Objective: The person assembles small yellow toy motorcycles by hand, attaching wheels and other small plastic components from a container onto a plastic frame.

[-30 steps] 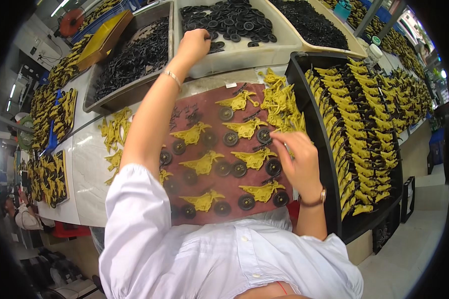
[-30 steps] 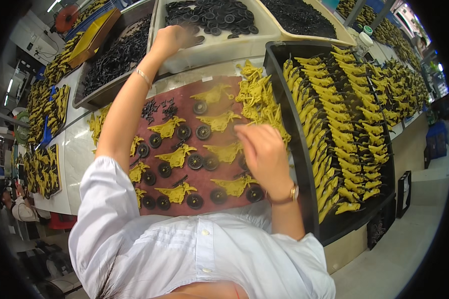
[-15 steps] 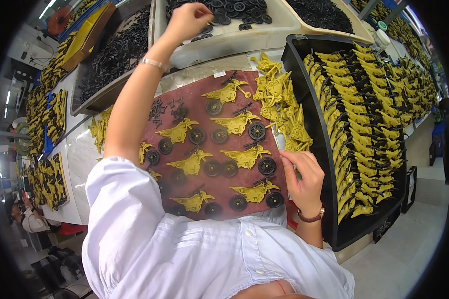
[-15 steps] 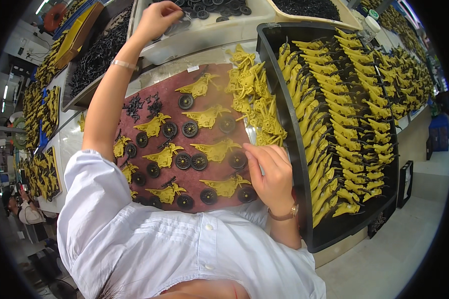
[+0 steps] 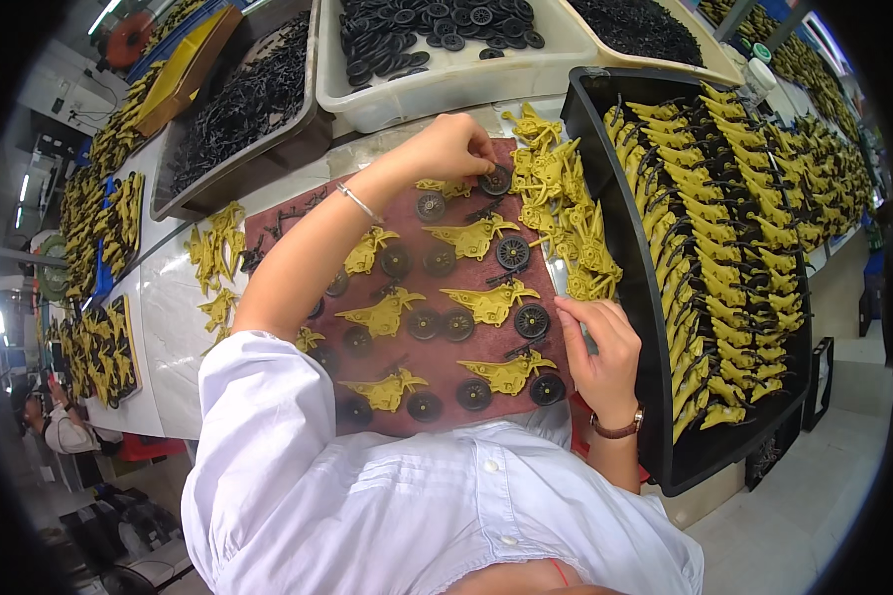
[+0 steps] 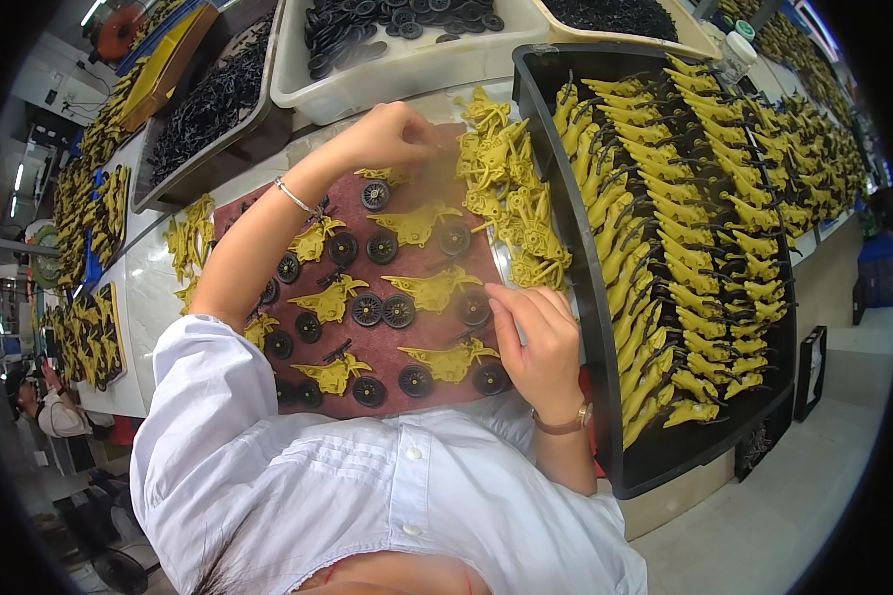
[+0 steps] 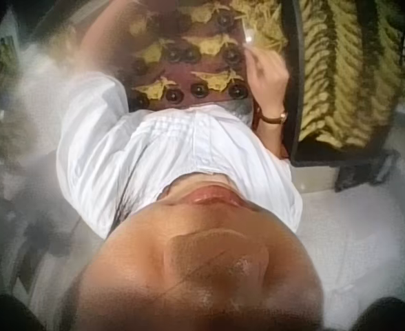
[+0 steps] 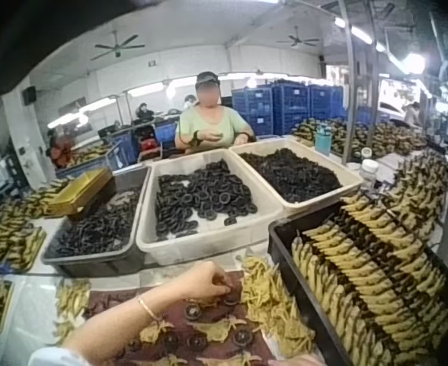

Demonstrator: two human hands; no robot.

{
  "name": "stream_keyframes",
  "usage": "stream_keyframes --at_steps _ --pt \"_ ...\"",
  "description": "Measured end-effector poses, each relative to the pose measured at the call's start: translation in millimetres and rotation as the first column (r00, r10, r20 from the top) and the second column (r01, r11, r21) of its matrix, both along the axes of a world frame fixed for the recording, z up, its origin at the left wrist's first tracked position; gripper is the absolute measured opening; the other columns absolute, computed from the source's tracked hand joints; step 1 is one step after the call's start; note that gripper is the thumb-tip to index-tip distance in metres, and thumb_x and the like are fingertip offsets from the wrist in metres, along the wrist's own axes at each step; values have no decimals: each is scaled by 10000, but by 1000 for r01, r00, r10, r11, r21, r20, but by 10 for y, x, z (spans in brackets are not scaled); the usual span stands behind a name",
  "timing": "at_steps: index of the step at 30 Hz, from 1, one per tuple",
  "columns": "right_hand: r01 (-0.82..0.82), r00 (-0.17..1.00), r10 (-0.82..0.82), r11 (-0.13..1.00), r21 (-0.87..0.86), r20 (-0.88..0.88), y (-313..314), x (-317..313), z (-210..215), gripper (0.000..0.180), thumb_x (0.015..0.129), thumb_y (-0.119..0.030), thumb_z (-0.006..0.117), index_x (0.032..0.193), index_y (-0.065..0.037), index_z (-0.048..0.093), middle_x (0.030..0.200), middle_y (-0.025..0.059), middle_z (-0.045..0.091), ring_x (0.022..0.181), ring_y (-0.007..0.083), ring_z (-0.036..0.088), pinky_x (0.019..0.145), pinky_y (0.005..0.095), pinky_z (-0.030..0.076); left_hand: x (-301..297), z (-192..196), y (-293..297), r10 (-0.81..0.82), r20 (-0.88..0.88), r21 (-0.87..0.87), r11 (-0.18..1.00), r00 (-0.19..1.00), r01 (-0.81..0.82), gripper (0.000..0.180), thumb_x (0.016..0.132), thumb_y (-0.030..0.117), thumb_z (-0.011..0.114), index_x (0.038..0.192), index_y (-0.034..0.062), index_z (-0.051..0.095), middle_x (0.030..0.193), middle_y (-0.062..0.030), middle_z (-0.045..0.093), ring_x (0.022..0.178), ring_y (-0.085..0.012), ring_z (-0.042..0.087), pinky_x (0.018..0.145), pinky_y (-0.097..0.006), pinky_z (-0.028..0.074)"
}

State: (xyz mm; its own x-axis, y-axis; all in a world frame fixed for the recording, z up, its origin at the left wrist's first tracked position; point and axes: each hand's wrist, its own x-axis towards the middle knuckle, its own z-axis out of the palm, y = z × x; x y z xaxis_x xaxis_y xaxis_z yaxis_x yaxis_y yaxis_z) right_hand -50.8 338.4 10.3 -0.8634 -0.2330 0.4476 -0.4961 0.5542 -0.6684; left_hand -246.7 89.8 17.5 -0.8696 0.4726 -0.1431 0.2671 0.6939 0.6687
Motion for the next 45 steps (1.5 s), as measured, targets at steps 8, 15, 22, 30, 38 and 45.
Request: stream_keyframes --at_steps 8,15,22,30,38,45 --pt "-7 1000 7 1000 2 -20 -13 18 3 149 813 -5 676 960 -21 689 839 119 669 767 290 616 714 362 481 117 -95 -78 47 -289 -7 999 956 -52 314 699 224 745 906 -9 705 844 -151 708 759 -282 683 715 -362 543" --pt "-13 1000 13 1000 -9 -11 -43 18 -7 146 815 -3 673 959 -19 688 825 124 663 753 288 614 699 356 477 337 -279 -285 52 -455 -86 991 889 -103 514 617 232 793 981 -40 554 890 -215 627 864 -385 619 770 -420 504" --pt "-17 1000 17 1000 21 -17 -45 43 2 115 834 3 667 945 4 695 848 129 691 756 260 643 681 323 491 439 -331 -278 99 -502 -20 992 859 -126 524 627 193 778 1036 -29 538 946 -209 603 893 -386 605 772 -429 502" --pt "-16 1000 16 999 38 5 -53 78 -15 114 840 -7 665 950 1 696 854 129 691 761 261 646 685 323 492 474 -253 -351 157 -531 21 985 833 -173 468 629 117 759 1032 4 549 941 -176 600 902 -343 607 774 -406 507" --pt "-67 998 67 998 21 -1 -215 44 80 138 822 -3 661 959 -14 683 804 122 652 732 286 600 680 359 467 560 38 -804 291 -562 119 955 775 -272 451 711 272 803 1028 -1 633 972 -152 661 866 -271 658 780 -377 533" --pt "-382 924 380 922 -54 -49 -923 -406 470 150 832 -46 652 974 1 658 915 154 665 830 334 628 749 381 496 1273 456 -1493 510 -438 288 859 740 -422 285 846 195 734 1047 6 662 966 -69 687 906 -141 661 838 -291 513"
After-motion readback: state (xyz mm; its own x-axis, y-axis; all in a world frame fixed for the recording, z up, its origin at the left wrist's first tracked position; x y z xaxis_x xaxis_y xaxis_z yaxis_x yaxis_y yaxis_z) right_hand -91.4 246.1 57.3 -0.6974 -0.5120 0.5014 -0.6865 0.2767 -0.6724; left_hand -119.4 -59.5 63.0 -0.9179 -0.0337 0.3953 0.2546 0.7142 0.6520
